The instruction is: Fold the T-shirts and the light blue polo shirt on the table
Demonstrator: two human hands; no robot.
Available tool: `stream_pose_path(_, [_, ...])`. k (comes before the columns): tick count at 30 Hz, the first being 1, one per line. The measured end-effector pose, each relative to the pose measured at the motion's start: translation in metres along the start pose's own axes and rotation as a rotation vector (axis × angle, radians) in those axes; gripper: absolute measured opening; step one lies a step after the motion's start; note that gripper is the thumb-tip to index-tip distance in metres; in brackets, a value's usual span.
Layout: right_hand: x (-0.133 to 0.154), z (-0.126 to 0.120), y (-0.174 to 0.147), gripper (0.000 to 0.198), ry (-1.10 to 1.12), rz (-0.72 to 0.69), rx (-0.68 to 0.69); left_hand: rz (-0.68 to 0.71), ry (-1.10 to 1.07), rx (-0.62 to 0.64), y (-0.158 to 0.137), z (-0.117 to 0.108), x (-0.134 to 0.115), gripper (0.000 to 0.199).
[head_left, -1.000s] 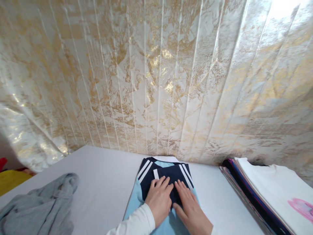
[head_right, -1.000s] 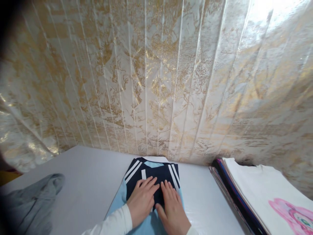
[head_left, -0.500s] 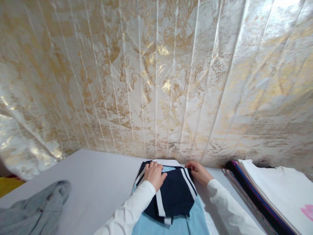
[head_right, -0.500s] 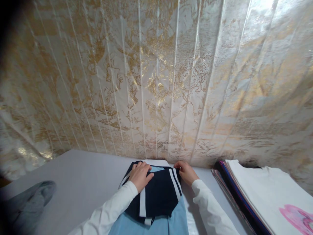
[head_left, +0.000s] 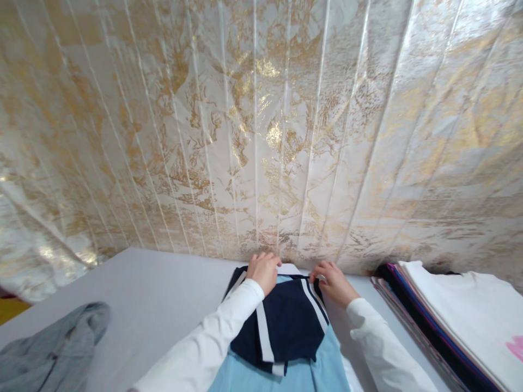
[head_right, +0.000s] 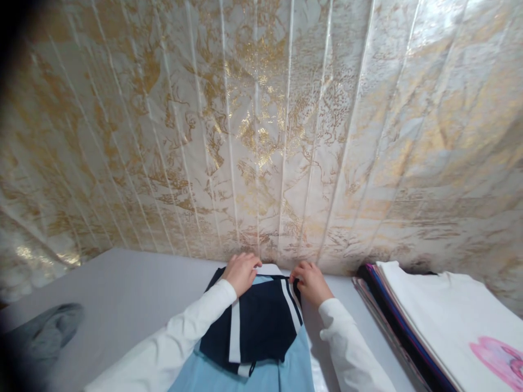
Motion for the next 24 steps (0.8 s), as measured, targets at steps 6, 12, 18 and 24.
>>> stream_pose_path(6, [0.003,-0.003,0.0,0.043,-0.077,-0.004,0.006,0.372,-0.049,0.08,0.042,0.019,-0.032,0.016])
stream_pose_path(12, [-0.002,-0.009,-0.004,0.028,-0.046,-0.034,0.04,0.37,-0.026,0.033,0.043,0.035,-0.035,0.012])
stream_pose_path(18, [-0.008,-0.002,-0.002,0.041,0.004,-0.016,0.031,0.267,0.008,-0.066,0.044,0.035,-0.034,0.015])
stream_pose_path(24, [-0.013,0.006,0.0,0.029,0.074,0.053,0.041,0.241,0.022,-0.11,0.043,0.034,-0.036,0.015])
Point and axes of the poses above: each hand's wrist, its own y-axis towards the middle knuckle, its own z-axis out of the palm, x = y × z, the point moved 3 cm from there along y, towards the middle knuckle, and after that the axes turned 5 degrees about y, right-handed, at the moved point
